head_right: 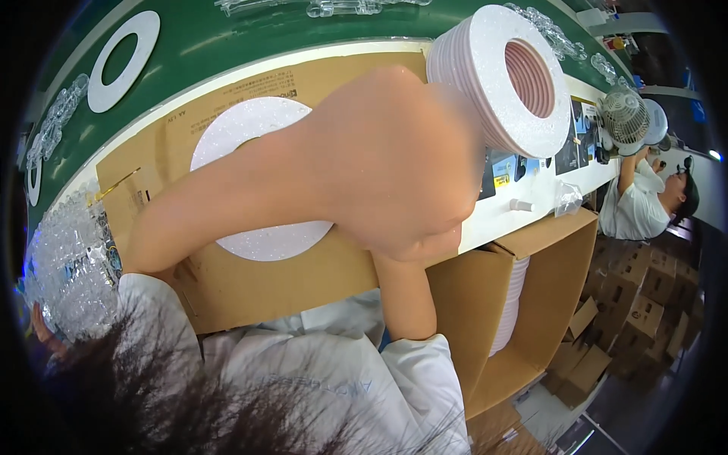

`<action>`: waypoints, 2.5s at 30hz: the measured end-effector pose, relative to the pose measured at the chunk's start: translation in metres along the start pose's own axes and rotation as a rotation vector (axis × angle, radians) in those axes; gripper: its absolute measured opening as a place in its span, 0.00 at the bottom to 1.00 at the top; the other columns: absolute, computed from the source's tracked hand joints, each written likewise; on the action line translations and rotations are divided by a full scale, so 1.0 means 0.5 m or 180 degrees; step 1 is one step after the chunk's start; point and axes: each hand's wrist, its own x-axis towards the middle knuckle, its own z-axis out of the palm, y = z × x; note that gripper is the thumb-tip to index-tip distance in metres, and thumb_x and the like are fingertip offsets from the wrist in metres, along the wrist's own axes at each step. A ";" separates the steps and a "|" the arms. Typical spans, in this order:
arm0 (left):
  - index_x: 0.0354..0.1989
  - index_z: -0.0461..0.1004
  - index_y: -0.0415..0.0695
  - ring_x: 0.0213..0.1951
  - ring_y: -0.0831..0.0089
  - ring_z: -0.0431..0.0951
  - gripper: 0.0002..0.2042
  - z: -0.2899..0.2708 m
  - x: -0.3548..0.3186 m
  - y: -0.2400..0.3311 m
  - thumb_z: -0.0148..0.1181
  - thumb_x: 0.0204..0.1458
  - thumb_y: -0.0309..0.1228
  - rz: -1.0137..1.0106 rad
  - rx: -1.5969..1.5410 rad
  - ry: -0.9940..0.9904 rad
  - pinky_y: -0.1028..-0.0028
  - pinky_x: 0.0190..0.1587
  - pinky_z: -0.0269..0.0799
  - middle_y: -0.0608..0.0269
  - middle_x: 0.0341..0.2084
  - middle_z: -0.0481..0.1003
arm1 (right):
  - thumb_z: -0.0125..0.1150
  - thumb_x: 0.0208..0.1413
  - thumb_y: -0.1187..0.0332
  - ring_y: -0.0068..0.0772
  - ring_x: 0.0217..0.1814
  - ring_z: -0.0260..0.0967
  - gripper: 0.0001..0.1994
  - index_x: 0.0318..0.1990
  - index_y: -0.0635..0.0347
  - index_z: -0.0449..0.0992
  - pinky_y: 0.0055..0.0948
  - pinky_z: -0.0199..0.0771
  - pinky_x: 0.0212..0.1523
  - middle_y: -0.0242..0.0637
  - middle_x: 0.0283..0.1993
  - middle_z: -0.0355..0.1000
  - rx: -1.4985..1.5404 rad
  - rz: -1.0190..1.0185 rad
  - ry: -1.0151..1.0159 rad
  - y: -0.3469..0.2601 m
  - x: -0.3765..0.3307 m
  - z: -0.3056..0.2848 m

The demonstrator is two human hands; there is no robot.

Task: Apply glue from a squeeze bottle to circular foam rings on an industrial assembly line.

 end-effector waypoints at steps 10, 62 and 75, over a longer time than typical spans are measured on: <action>0.11 0.78 0.46 0.17 0.60 0.77 0.09 0.016 -0.015 -0.010 0.60 0.29 0.37 0.0002 -0.0159 -0.0070 0.64 0.17 0.70 0.60 0.12 0.74 | 0.62 0.48 0.74 0.27 0.57 0.66 0.21 0.53 0.54 0.74 0.29 0.69 0.53 0.28 0.56 0.71 0.0310 -0.0369 0.0356 0.023 -0.016 0.014; 0.08 0.64 0.46 0.14 0.70 0.67 0.14 0.036 -0.022 -0.033 0.61 0.25 0.41 0.0263 0.0214 0.0188 0.70 0.15 0.58 0.68 0.10 0.61 | 0.71 0.33 0.69 0.10 0.55 0.65 0.26 0.47 0.42 0.76 0.24 0.71 0.48 0.13 0.50 0.70 -0.0008 0.1023 0.0435 -0.054 0.076 0.026; 0.06 0.63 0.45 0.13 0.68 0.67 0.15 0.040 -0.020 -0.034 0.61 0.27 0.39 0.0178 0.0101 0.0255 0.69 0.14 0.60 0.66 0.08 0.61 | 0.65 0.37 0.71 0.10 0.52 0.66 0.22 0.45 0.46 0.75 0.23 0.71 0.46 0.13 0.47 0.70 0.1349 0.0234 0.0943 -0.129 0.109 0.022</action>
